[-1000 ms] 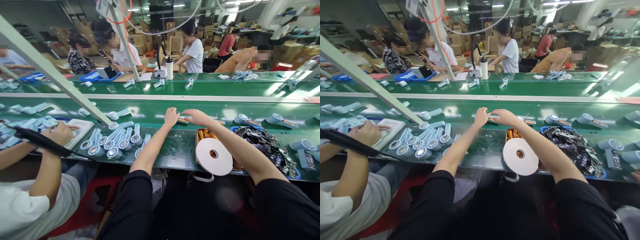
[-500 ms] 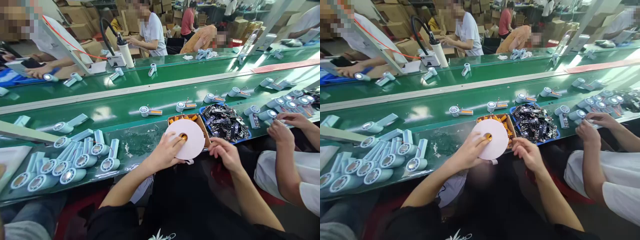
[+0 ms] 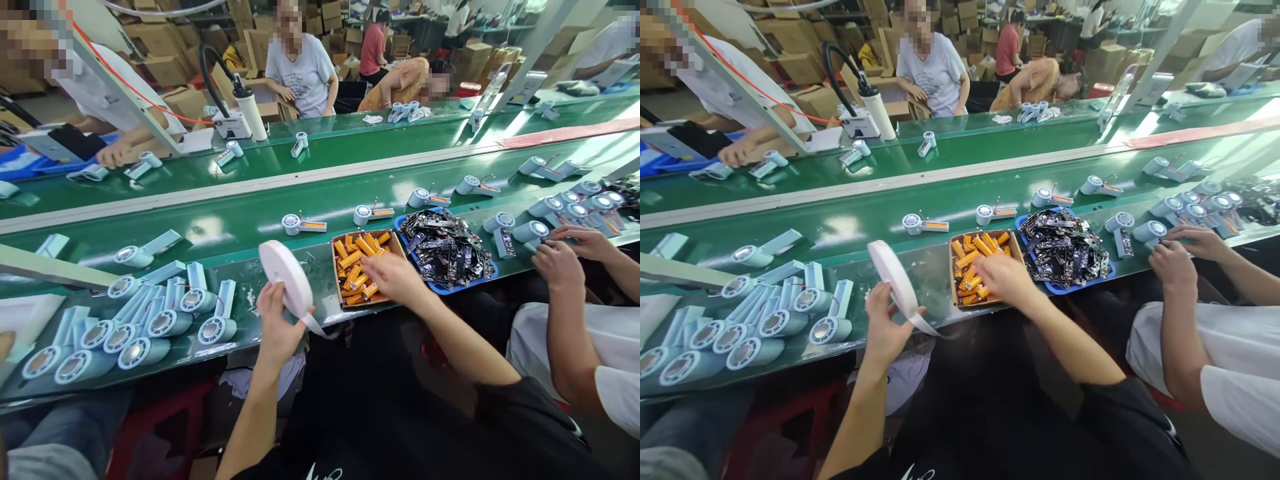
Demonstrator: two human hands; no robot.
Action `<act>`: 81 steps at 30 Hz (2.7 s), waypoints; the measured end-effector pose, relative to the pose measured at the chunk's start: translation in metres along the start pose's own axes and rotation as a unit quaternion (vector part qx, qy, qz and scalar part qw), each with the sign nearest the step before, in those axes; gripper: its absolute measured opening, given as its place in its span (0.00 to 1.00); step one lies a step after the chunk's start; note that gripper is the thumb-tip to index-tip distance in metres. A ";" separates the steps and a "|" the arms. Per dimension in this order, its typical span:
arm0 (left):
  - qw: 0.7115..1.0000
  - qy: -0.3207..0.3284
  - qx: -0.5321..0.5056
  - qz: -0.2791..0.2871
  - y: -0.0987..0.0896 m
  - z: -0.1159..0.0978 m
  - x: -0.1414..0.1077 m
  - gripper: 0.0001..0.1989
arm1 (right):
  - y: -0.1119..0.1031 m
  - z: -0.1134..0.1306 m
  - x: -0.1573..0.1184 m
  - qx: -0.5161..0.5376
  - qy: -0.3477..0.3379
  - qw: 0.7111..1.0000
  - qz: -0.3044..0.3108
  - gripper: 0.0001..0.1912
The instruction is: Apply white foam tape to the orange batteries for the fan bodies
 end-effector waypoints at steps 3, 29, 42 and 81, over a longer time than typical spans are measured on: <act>0.998 0.058 -0.003 0.026 0.009 -0.014 -0.010 0.37 | -0.014 -0.036 0.045 -0.026 0.076 0.993 -0.083 0.17; 0.981 0.163 0.097 0.038 0.004 -0.051 0.005 0.35 | -0.021 -0.022 0.018 0.288 -0.018 0.886 -0.364 0.03; 0.969 0.195 0.147 0.034 -0.002 -0.049 0.002 0.35 | -0.041 0.022 0.004 0.339 -0.042 0.902 -0.265 0.04; 0.943 0.268 0.071 0.185 0.030 -0.111 -0.013 0.45 | -0.101 -0.006 -0.025 0.478 0.043 0.736 -0.477 0.25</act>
Point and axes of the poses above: each hand's wrist, its own x-axis towards the middle knuckle, its own y-axis out of the palm, z = x × y, the point moved 1 cm from there along x, towards the middle knuckle, and after that the axes turned 11 degrees about x, right-handed, at the moved point
